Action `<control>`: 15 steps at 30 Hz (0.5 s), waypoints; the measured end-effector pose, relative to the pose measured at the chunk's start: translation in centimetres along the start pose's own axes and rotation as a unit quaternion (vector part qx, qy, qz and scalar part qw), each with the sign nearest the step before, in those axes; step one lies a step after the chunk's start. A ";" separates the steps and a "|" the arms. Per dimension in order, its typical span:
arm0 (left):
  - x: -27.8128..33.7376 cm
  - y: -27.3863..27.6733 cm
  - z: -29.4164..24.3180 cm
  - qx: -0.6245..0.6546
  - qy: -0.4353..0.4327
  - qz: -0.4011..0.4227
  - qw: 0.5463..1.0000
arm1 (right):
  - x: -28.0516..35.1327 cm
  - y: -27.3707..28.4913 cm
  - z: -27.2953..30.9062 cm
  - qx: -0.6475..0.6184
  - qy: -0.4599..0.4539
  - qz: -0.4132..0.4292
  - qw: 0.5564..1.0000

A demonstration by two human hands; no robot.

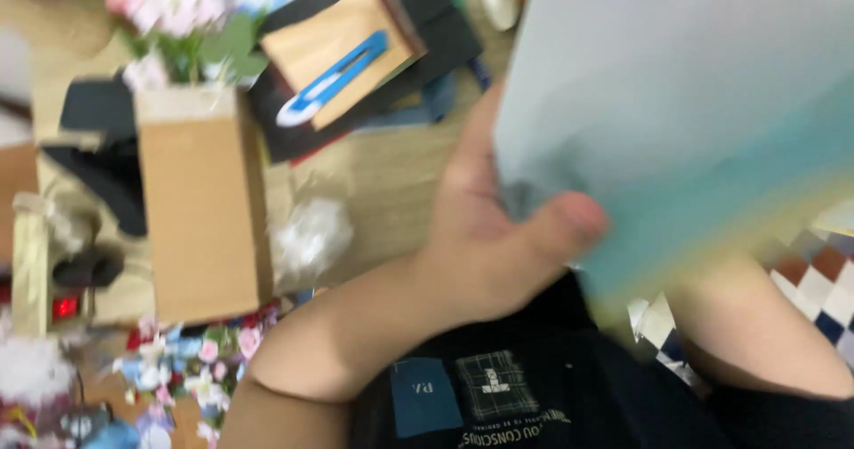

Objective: The person folds a light green piece of paper and then a pink piece of paper on a cluttered table. They then pick up a light blue sheet and walk around the room while holding it.

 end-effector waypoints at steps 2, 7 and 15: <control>-2.4 -2.7 -0.6 0.072 -0.009 0.060 0.996 | -0.4 1.0 0.5 0.008 0.005 -0.026 1.000; -6.3 -3.5 1.5 0.070 0.035 0.001 0.997 | -2.3 4.0 3.3 0.021 0.013 -0.090 0.996; -11.1 -3.8 -1.6 -0.069 0.119 0.022 0.990 | -2.6 6.3 12.5 0.029 0.010 -0.196 0.980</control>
Point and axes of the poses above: each hand's wrist, its own x-axis away from the middle knuckle, its own y-axis out of the back of the hand, z = x × y, the point moved 4 cm from there along -x, towards the middle knuckle, and after that the axes turned 3 degrees about -x, right-handed, at the moved point
